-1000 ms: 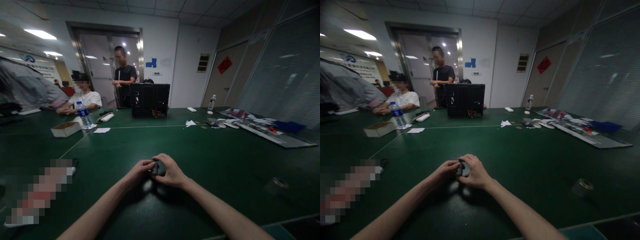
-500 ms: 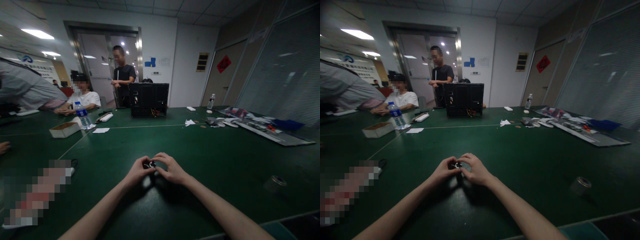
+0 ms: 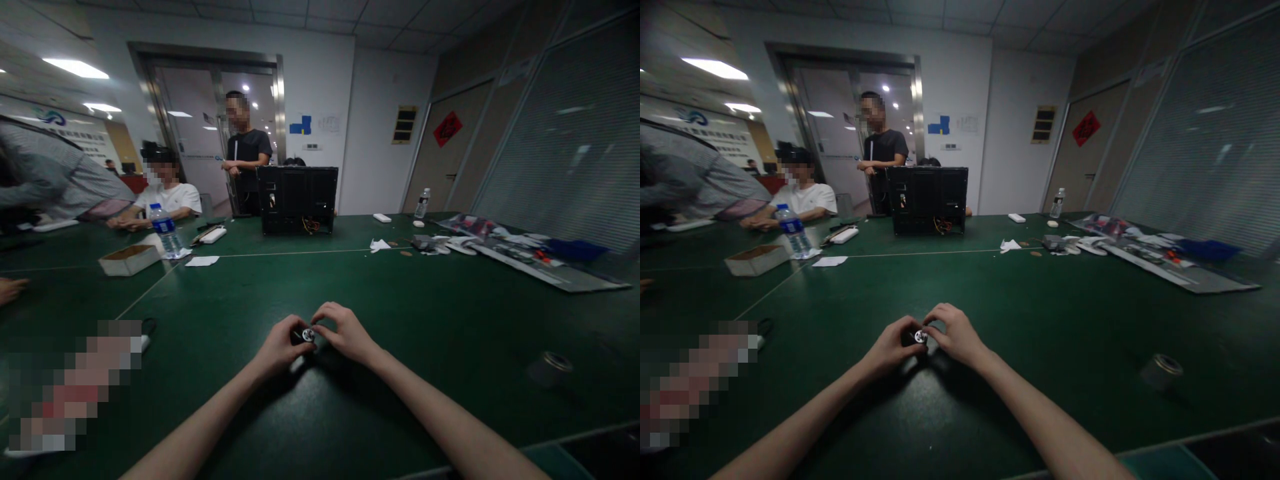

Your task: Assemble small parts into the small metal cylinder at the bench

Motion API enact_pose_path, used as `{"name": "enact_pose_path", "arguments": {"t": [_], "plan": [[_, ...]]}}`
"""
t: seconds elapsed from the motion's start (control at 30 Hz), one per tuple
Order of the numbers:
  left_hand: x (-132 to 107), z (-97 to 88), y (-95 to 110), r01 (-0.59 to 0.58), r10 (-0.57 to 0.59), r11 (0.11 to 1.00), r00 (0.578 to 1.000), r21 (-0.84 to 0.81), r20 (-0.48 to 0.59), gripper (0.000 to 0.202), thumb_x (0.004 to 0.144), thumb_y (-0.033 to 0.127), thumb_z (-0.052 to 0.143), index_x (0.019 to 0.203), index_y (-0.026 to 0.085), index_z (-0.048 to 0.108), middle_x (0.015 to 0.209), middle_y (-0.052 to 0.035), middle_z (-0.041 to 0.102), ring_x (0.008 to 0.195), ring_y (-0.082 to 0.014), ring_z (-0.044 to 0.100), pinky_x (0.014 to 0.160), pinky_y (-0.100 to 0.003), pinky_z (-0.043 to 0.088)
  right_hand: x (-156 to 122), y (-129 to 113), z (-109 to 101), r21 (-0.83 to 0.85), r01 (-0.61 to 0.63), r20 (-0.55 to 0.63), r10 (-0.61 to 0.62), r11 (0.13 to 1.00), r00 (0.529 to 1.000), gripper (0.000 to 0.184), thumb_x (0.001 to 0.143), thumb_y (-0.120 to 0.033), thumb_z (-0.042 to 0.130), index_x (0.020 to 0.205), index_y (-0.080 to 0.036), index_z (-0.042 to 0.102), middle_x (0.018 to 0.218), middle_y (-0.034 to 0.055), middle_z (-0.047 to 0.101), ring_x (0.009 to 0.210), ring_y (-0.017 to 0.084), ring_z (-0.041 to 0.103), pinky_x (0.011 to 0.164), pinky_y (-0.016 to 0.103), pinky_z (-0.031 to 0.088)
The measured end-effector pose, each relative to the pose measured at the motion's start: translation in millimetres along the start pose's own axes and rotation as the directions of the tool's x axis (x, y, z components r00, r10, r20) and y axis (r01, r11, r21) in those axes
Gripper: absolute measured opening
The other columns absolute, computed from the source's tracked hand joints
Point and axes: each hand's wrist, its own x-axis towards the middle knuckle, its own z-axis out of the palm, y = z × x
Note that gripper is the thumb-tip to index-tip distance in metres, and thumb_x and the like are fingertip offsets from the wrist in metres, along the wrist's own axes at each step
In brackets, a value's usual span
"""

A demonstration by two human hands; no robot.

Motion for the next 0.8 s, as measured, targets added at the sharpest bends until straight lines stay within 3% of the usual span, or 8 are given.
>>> {"name": "enact_pose_path", "arguments": {"t": [0.13, 0.27, 0.37, 0.53, 0.8], "plan": [[0.1, -2.4, 1.4, 0.016, -0.016, 1.0, 1.0, 0.004, 0.019, 0.025, 0.068, 0.027, 0.071, 0.088, 0.015, 0.061, 0.085, -0.0022, 0.062, 0.077, -0.0166, 0.058, 0.07, -0.026, 0.046, 0.6, 9.0, -8.4, -0.041, -0.07, 0.095, 0.073, 0.997, 0.993, 0.01, 0.081, -0.018, 0.06, 0.086, -0.018, 0.068, 0.086, 0.0043, 0.067, 0.083, 0.016, 0.059, 0.077, 0.028, 0.044], [0.4, -3.1, 0.0, 0.035, -0.035, 0.999, 0.998, -0.012, 0.044, 0.029, 0.068, 0.029, 0.071, 0.092, 0.015, 0.061, 0.087, -0.0034, 0.064, 0.079, -0.0174, 0.06, 0.071, -0.027, 0.047, -1.1, 14.2, -10.4, -0.086, -0.127, 0.302, 0.148, 0.988, 0.942, 0.018, 0.08, -0.017, 0.057, 0.093, -0.018, 0.07, 0.088, 0.0045, 0.068, 0.078, 0.015, 0.061, 0.072, 0.025, 0.045], [0.3, -2.8, -1.9, 0.033, -0.032, 0.999, 0.998, -0.012, 0.062, 0.032, 0.068, 0.029, 0.071, 0.095, 0.015, 0.06, 0.09, -0.0044, 0.065, 0.081, -0.0182, 0.061, 0.073, -0.028, 0.047, -2.2, 13.2, -8.9, -0.138, -0.113, 0.383, 0.158, 0.984, 0.91, 0.02, 0.08, -0.02, 0.058, 0.094, -0.018, 0.071, 0.088, 0.005, 0.069, 0.079, 0.016, 0.062, 0.073, 0.025, 0.044], [0.3, -2.9, -4.2, 0.013, -0.014, 1.0, 0.997, 0.011, 0.075, 0.032, 0.068, 0.027, 0.071, 0.095, 0.015, 0.06, 0.089, -0.0039, 0.065, 0.079, -0.0177, 0.06, 0.071, -0.027, 0.047, -3.6, 12.7, -7.8, -0.19, -0.091, 0.378, 0.158, 0.978, 0.912, 0.021, 0.078, -0.022, 0.06, 0.096, -0.019, 0.071, 0.092, 0.0061, 0.068, 0.082, 0.017, 0.061, 0.073, 0.025, 0.043], [-0.6, -4.3, -1.7, -0.002, 0.004, 1.0, 0.996, -0.031, 0.09, 0.029, 0.068, 0.024, 0.07, 0.095, 0.016, 0.06, 0.088, -0.0029, 0.064, 0.079, -0.0167, 0.06, 0.07, -0.026, 0.047, -3.6, 10.6, -10.1, -0.107, -0.131, 0.29, 0.157, 0.986, 0.944, 0.022, 0.079, -0.024, 0.058, 0.097, -0.018, 0.069, 0.091, 0.0052, 0.069, 0.082, 0.017, 0.061, 0.074, 0.026, 0.044]]}}
